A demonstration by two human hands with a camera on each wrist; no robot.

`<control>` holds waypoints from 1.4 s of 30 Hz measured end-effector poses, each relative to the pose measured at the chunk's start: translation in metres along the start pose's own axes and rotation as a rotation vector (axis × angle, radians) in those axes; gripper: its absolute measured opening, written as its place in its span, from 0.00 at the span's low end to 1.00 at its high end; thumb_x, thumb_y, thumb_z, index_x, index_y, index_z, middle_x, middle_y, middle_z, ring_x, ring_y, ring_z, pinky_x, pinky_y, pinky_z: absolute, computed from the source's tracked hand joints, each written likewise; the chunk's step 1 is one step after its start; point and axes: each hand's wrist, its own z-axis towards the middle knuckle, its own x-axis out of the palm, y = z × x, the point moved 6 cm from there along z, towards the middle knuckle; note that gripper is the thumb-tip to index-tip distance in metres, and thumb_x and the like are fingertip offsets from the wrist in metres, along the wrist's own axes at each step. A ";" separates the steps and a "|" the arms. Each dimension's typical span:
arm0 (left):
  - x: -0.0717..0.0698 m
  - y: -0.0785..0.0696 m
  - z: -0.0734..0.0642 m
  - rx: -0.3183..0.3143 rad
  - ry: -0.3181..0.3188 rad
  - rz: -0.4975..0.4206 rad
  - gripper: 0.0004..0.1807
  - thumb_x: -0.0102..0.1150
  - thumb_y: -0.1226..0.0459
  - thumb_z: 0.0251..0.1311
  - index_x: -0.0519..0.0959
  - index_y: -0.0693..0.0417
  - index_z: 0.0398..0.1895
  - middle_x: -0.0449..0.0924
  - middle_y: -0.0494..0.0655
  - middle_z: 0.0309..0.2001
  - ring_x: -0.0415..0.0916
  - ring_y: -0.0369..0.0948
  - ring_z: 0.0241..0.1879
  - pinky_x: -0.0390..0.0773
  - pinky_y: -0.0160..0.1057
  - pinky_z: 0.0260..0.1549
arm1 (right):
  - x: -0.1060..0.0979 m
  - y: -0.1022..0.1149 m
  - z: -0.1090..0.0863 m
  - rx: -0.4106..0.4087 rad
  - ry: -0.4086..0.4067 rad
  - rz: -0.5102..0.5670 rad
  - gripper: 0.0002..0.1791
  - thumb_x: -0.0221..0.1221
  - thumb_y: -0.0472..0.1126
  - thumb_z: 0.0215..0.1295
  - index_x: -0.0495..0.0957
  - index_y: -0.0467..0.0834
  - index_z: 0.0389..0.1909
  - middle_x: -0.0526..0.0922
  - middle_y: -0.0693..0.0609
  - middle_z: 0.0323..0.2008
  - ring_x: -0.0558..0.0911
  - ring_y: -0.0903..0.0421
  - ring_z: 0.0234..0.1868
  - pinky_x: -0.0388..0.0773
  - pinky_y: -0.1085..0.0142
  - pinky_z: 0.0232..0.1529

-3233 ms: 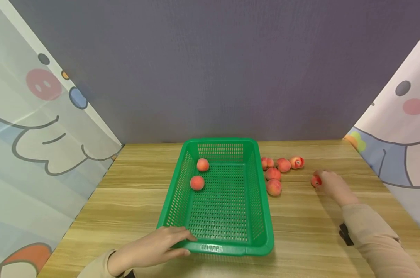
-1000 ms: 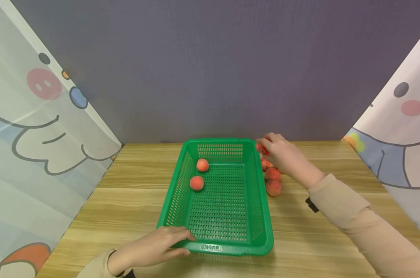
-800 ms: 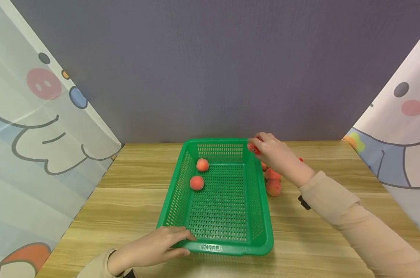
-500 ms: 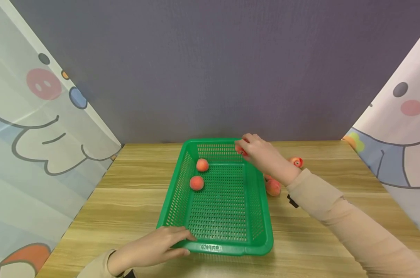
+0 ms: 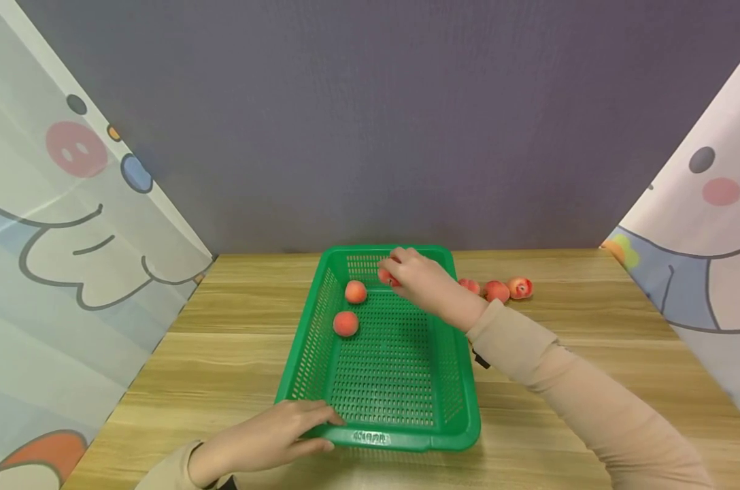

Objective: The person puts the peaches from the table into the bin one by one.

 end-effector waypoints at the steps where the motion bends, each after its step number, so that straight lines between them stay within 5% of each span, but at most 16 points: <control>1: 0.000 0.000 0.000 0.000 0.000 -0.003 0.14 0.46 0.55 0.62 0.73 0.51 0.45 0.76 0.38 0.40 0.73 0.30 0.40 0.72 0.27 0.38 | 0.002 0.002 0.001 0.003 0.010 0.001 0.20 0.67 0.29 0.41 0.76 0.37 0.40 0.75 0.42 0.37 0.75 0.48 0.35 0.75 0.63 0.31; 25: 0.001 0.002 -0.001 -0.005 0.007 -0.026 0.15 0.45 0.54 0.63 0.73 0.52 0.45 0.76 0.38 0.40 0.73 0.30 0.40 0.72 0.27 0.37 | 0.039 0.041 0.021 -0.029 0.136 0.058 0.20 0.67 0.33 0.44 0.76 0.38 0.43 0.76 0.46 0.37 0.76 0.52 0.38 0.76 0.67 0.34; 42: 0.001 0.002 -0.001 0.006 -0.007 -0.013 0.15 0.44 0.53 0.63 0.73 0.51 0.45 0.76 0.37 0.40 0.73 0.30 0.39 0.72 0.25 0.36 | 0.077 0.066 0.020 -0.056 0.348 0.052 0.23 0.67 0.39 0.46 0.74 0.41 0.47 0.74 0.48 0.42 0.75 0.54 0.44 0.74 0.69 0.41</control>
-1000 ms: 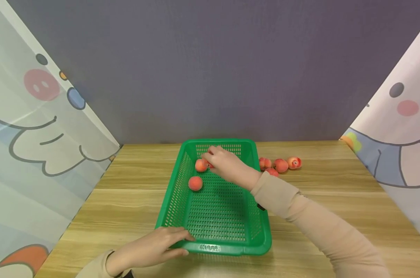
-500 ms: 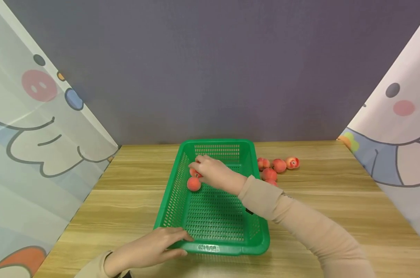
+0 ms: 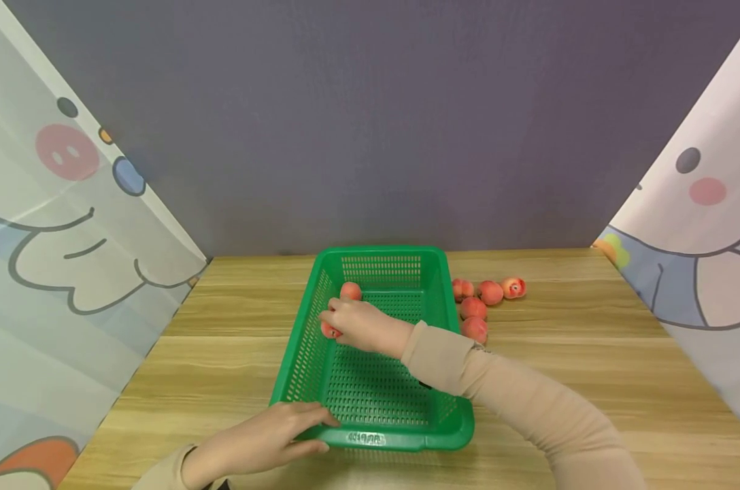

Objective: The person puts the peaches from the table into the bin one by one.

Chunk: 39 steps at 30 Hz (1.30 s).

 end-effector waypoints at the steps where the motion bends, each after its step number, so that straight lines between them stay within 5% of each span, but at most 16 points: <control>1: 0.000 0.000 0.000 0.000 0.000 0.003 0.15 0.44 0.53 0.63 0.73 0.51 0.45 0.76 0.37 0.40 0.73 0.30 0.39 0.72 0.25 0.36 | 0.002 0.001 0.000 -0.001 0.011 -0.008 0.24 0.67 0.39 0.46 0.74 0.41 0.47 0.74 0.48 0.43 0.75 0.54 0.45 0.74 0.70 0.41; 13: 0.001 -0.001 -0.001 0.008 -0.018 0.019 0.14 0.45 0.53 0.63 0.73 0.51 0.44 0.76 0.36 0.38 0.73 0.28 0.38 0.71 0.24 0.35 | 0.027 0.011 0.000 -0.035 0.104 -0.018 0.20 0.66 0.40 0.47 0.75 0.44 0.44 0.74 0.50 0.44 0.74 0.56 0.46 0.73 0.74 0.40; 22: 0.001 -0.001 -0.002 0.016 -0.025 0.018 0.14 0.45 0.54 0.63 0.73 0.51 0.44 0.76 0.36 0.38 0.73 0.28 0.38 0.71 0.24 0.35 | 0.043 0.014 0.000 -0.066 0.143 -0.052 0.19 0.67 0.40 0.46 0.74 0.45 0.41 0.75 0.53 0.38 0.77 0.59 0.34 0.73 0.75 0.32; 39: 0.001 0.001 0.000 -0.008 -0.018 0.018 0.14 0.45 0.53 0.63 0.73 0.49 0.44 0.75 0.35 0.38 0.73 0.28 0.38 0.71 0.25 0.35 | 0.065 0.015 0.003 -0.067 0.198 -0.118 0.21 0.66 0.44 0.47 0.74 0.46 0.44 0.74 0.53 0.39 0.76 0.60 0.37 0.73 0.74 0.35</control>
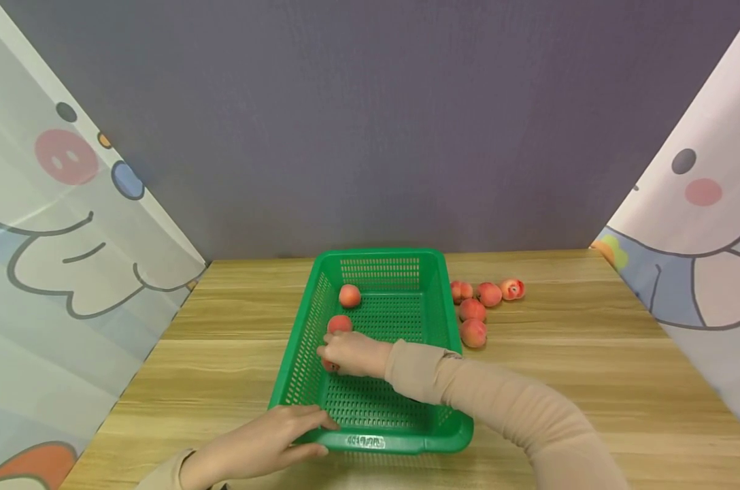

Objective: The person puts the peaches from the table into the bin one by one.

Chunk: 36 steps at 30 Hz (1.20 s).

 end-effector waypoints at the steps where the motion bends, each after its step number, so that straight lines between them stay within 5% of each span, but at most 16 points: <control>1: 0.000 0.000 0.000 -0.002 0.001 0.000 0.14 0.45 0.53 0.63 0.73 0.49 0.44 0.75 0.35 0.38 0.73 0.28 0.38 0.71 0.25 0.34 | 0.001 0.000 0.000 0.001 0.003 0.001 0.21 0.66 0.44 0.47 0.74 0.46 0.44 0.74 0.53 0.40 0.76 0.60 0.38 0.73 0.74 0.35; 36: -0.001 0.000 0.000 -0.010 0.011 -0.009 0.14 0.45 0.53 0.62 0.73 0.49 0.44 0.75 0.35 0.37 0.72 0.27 0.37 0.71 0.24 0.33 | 0.010 0.005 0.004 -0.038 -0.011 0.010 0.13 0.65 0.43 0.49 0.76 0.47 0.36 0.73 0.55 0.32 0.73 0.61 0.34 0.72 0.75 0.32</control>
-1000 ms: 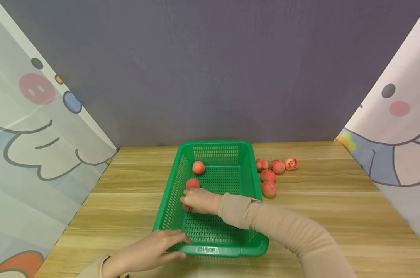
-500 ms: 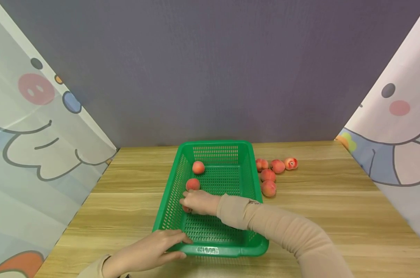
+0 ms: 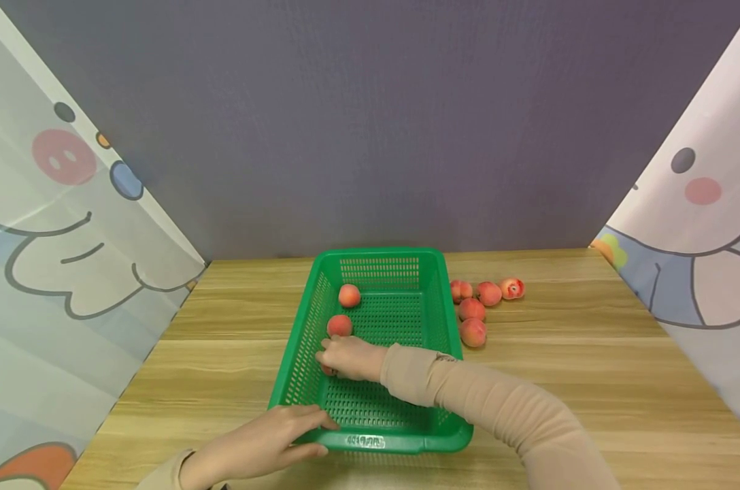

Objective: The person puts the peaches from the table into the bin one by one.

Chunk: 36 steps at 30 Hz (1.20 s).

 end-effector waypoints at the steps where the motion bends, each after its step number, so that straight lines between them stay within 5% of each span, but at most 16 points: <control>1: 0.000 0.000 0.000 0.000 -0.001 0.001 0.14 0.45 0.53 0.62 0.73 0.49 0.44 0.75 0.35 0.37 0.72 0.27 0.37 0.71 0.24 0.33 | 0.000 0.000 0.000 0.000 -0.001 -0.002 0.13 0.65 0.43 0.49 0.76 0.47 0.36 0.73 0.55 0.32 0.73 0.61 0.34 0.72 0.75 0.32; 19: 0.001 0.001 0.000 -0.001 -0.003 -0.008 0.14 0.46 0.54 0.62 0.73 0.50 0.44 0.76 0.36 0.38 0.73 0.28 0.37 0.71 0.25 0.33 | 0.000 -0.001 -0.001 -0.002 -0.025 -0.011 0.15 0.66 0.44 0.48 0.76 0.47 0.37 0.74 0.56 0.33 0.74 0.62 0.36 0.72 0.76 0.35; 36: 0.000 -0.001 0.000 0.009 -0.008 0.001 0.13 0.47 0.55 0.62 0.73 0.50 0.44 0.76 0.36 0.38 0.73 0.29 0.37 0.72 0.26 0.34 | -0.026 -0.008 -0.009 0.019 -0.077 0.017 0.20 0.62 0.49 0.52 0.75 0.45 0.44 0.75 0.53 0.42 0.75 0.60 0.41 0.74 0.74 0.36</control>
